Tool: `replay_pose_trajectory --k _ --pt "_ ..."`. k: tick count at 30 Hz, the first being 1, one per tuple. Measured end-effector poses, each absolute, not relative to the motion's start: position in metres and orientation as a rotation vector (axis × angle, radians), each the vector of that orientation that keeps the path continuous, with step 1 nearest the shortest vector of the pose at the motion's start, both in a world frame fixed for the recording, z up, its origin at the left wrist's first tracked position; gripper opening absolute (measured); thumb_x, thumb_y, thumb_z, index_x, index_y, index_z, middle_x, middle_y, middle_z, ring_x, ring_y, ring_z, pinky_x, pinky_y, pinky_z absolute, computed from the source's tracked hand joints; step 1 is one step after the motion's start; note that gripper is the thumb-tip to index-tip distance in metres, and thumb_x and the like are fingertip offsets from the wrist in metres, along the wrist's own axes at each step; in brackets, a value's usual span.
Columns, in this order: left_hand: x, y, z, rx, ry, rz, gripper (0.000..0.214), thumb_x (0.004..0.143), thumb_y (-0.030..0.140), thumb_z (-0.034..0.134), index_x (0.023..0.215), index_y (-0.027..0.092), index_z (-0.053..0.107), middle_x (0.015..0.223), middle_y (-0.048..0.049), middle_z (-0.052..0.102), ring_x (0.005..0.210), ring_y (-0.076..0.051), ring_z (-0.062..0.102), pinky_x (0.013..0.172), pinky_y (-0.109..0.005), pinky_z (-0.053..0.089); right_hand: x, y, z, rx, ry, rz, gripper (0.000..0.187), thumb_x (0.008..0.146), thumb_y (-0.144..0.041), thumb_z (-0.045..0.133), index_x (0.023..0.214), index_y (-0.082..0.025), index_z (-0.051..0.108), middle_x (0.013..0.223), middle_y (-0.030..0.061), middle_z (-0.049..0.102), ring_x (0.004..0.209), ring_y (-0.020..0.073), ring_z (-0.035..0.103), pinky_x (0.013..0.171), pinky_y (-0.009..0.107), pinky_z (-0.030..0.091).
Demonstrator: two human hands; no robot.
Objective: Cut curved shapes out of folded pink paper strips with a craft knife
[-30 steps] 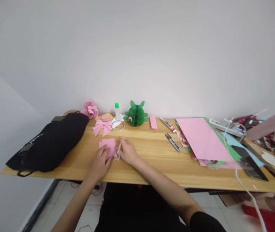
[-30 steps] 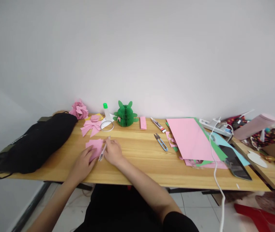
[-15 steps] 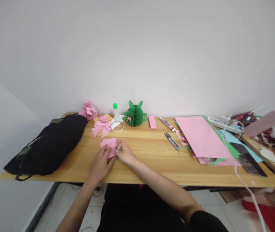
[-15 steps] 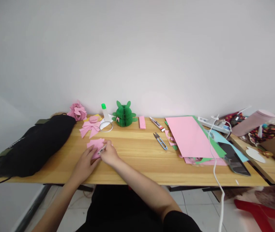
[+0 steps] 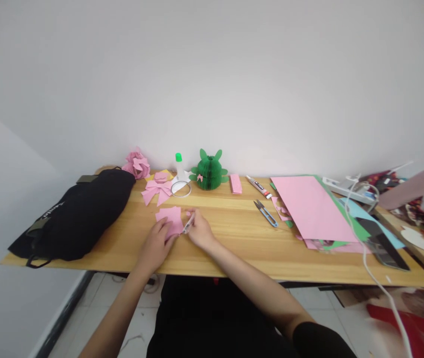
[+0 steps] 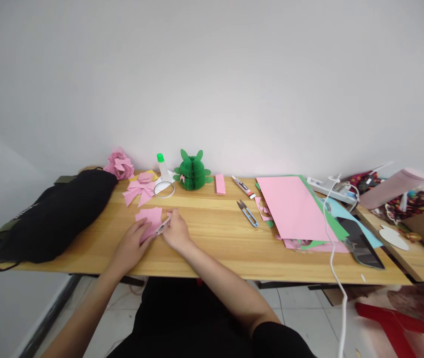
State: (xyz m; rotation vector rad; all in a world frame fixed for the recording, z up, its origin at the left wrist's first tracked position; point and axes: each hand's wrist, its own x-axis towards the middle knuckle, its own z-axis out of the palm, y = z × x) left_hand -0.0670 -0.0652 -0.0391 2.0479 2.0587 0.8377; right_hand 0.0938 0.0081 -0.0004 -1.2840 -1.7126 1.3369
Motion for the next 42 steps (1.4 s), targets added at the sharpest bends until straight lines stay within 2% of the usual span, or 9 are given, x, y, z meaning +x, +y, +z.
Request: replay_pose_trajectory --k 7,13,18,26,36,40,42 --pt "-0.067 -0.064 -0.035 2.059 2.035 0.800 0.037 0.094 0.041 0.047 0.118 0.017 0.063 0.137 -0.0138 0.058 0.128 -0.030 0.056 0.109 -0.046 0.046 0.104 0.013 -0.008 -1.264 -1.619 1.390 0.040 0.073 -0.006 0.056 0.107 -0.026 0.047 0.074 -0.0057 0.057 0.070 0.0144 0.062 0.058 0.026 0.053" --pt "-0.066 -0.059 -0.033 2.060 2.006 0.773 0.039 0.095 0.041 0.045 0.121 0.017 0.062 0.139 -0.0140 0.056 0.129 -0.028 0.055 0.110 -0.044 0.045 0.105 0.015 -0.012 -1.214 -1.548 1.473 0.029 0.079 -0.011 0.050 0.104 -0.026 0.045 0.074 -0.0067 0.056 0.059 0.0107 0.059 0.053 0.026 0.055" --pt "-0.065 -0.056 -0.031 2.052 2.000 0.768 0.040 0.096 0.038 0.042 0.123 0.016 0.061 0.140 -0.0144 0.056 0.130 -0.027 0.053 0.110 -0.044 0.044 0.103 0.015 -0.013 -1.179 -1.557 1.513 0.033 0.074 -0.006 0.053 0.100 -0.024 0.046 0.070 -0.0075 0.059 0.059 0.0108 0.060 0.060 0.027 0.055" --pt "-0.064 -0.055 -0.030 2.043 1.986 0.755 0.040 0.094 0.040 0.046 0.123 0.016 0.061 0.139 -0.0153 0.056 0.131 -0.028 0.053 0.111 -0.045 0.043 0.101 0.014 -0.011 -1.085 -1.579 1.558 0.028 0.079 -0.011 0.051 0.102 -0.026 0.043 0.080 -0.0049 0.065 0.068 0.0121 0.065 0.063 0.028 0.056" --pt "-0.064 -0.055 -0.030 2.022 2.006 0.767 0.041 0.091 0.040 0.053 0.123 0.016 0.060 0.139 -0.0151 0.055 0.129 -0.030 0.054 0.110 -0.046 0.044 0.106 0.009 0.001 -0.926 -1.703 1.497 0.027 0.086 -0.018 0.049 0.111 -0.026 0.041 0.106 0.0040 0.068 0.096 0.0160 0.068 0.069 0.028 0.056" --pt "-0.064 -0.055 -0.029 2.029 2.008 0.766 0.041 0.091 0.041 0.053 0.123 0.016 0.059 0.140 -0.0149 0.054 0.130 -0.030 0.053 0.108 -0.045 0.046 0.107 0.007 0.006 -0.869 -1.760 1.434 0.027 0.089 -0.019 0.046 0.114 -0.026 0.041 0.118 0.0074 0.066 0.098 0.0163 0.068 0.075 0.031 0.056" --pt "-0.064 -0.055 -0.029 2.036 2.011 0.765 0.040 0.090 0.040 0.053 0.123 0.016 0.059 0.138 -0.0145 0.055 0.129 -0.029 0.054 0.108 -0.045 0.046 0.108 0.007 0.007 -0.848 -1.784 1.397 0.024 0.089 -0.018 0.047 0.111 -0.026 0.043 0.115 0.0066 0.067 0.097 0.0162 0.068 0.081 0.034 0.056"
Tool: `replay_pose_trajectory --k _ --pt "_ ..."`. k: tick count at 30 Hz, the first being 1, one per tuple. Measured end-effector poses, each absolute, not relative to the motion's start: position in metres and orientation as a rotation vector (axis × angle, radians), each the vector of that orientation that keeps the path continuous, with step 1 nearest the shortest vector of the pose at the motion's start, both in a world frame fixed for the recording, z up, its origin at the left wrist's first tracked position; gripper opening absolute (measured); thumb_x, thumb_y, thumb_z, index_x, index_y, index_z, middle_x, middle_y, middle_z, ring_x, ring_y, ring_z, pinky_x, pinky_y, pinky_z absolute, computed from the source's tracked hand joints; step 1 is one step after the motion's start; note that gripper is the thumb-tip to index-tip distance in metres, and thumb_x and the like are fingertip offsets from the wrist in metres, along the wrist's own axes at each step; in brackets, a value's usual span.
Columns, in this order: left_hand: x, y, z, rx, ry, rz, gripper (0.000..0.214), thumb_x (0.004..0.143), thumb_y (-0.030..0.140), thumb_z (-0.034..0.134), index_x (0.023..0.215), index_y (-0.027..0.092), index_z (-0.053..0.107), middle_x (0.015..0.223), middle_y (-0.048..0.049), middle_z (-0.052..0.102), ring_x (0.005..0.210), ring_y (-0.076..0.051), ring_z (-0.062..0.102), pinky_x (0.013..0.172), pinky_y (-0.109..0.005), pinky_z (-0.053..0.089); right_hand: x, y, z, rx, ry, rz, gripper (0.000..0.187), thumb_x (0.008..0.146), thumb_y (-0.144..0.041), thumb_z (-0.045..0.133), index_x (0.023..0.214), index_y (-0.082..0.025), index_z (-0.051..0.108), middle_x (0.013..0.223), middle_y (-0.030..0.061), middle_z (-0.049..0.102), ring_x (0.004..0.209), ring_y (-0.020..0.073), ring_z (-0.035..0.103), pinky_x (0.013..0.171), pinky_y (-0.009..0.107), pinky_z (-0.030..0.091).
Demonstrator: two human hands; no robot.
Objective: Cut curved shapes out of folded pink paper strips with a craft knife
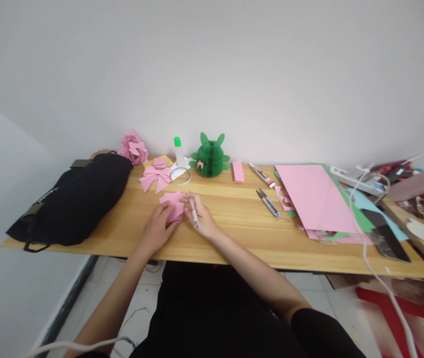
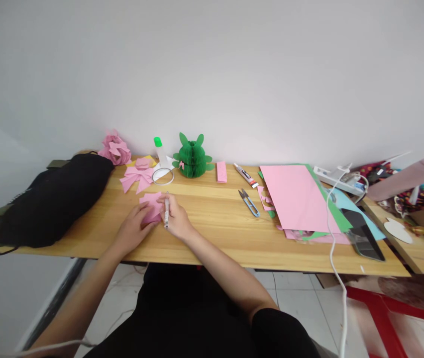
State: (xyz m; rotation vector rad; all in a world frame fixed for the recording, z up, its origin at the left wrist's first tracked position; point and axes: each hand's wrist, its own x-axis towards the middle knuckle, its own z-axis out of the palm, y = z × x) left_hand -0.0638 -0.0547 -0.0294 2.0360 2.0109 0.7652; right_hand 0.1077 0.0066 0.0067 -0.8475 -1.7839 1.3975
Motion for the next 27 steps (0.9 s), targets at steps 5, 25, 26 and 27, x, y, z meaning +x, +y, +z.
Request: replay_pose_trajectory --k 5,25,26,27 --pt "-0.062 -0.054 -0.031 2.022 2.093 0.778 0.047 0.090 0.043 0.053 0.128 0.016 0.055 0.140 -0.0157 0.054 0.131 -0.031 0.051 0.111 -0.049 0.043 0.115 0.007 0.008 -0.819 -1.809 1.303 0.016 0.086 -0.022 0.052 0.101 -0.025 0.049 0.092 0.0013 0.068 0.088 0.0165 0.068 0.084 0.034 0.055" --pt "-0.048 -0.049 -0.015 1.997 2.275 0.608 0.044 0.089 0.039 0.053 0.123 0.011 0.058 0.132 -0.0185 0.061 0.123 -0.034 0.057 0.103 -0.047 0.048 0.213 0.014 -0.010 -1.152 -1.511 0.818 0.022 0.092 -0.043 0.047 0.100 -0.023 0.046 0.091 0.0082 0.071 0.087 0.0220 0.068 0.080 0.039 0.053" --pt "-0.048 -0.048 -0.014 1.992 2.277 0.610 0.042 0.089 0.037 0.052 0.123 0.012 0.058 0.131 -0.0179 0.062 0.122 -0.034 0.058 0.102 -0.046 0.049 0.214 0.014 -0.013 -1.163 -1.505 0.817 0.022 0.092 -0.044 0.047 0.100 -0.023 0.046 0.091 0.0085 0.071 0.086 0.0222 0.069 0.080 0.039 0.053" --pt "-0.048 -0.048 -0.013 1.984 2.283 0.614 0.041 0.089 0.035 0.052 0.122 0.012 0.059 0.130 -0.0171 0.063 0.121 -0.033 0.059 0.101 -0.045 0.050 0.214 0.014 -0.016 -1.171 -1.499 0.817 0.023 0.091 -0.044 0.047 0.099 -0.023 0.046 0.091 0.0087 0.071 0.086 0.0222 0.069 0.079 0.039 0.053"
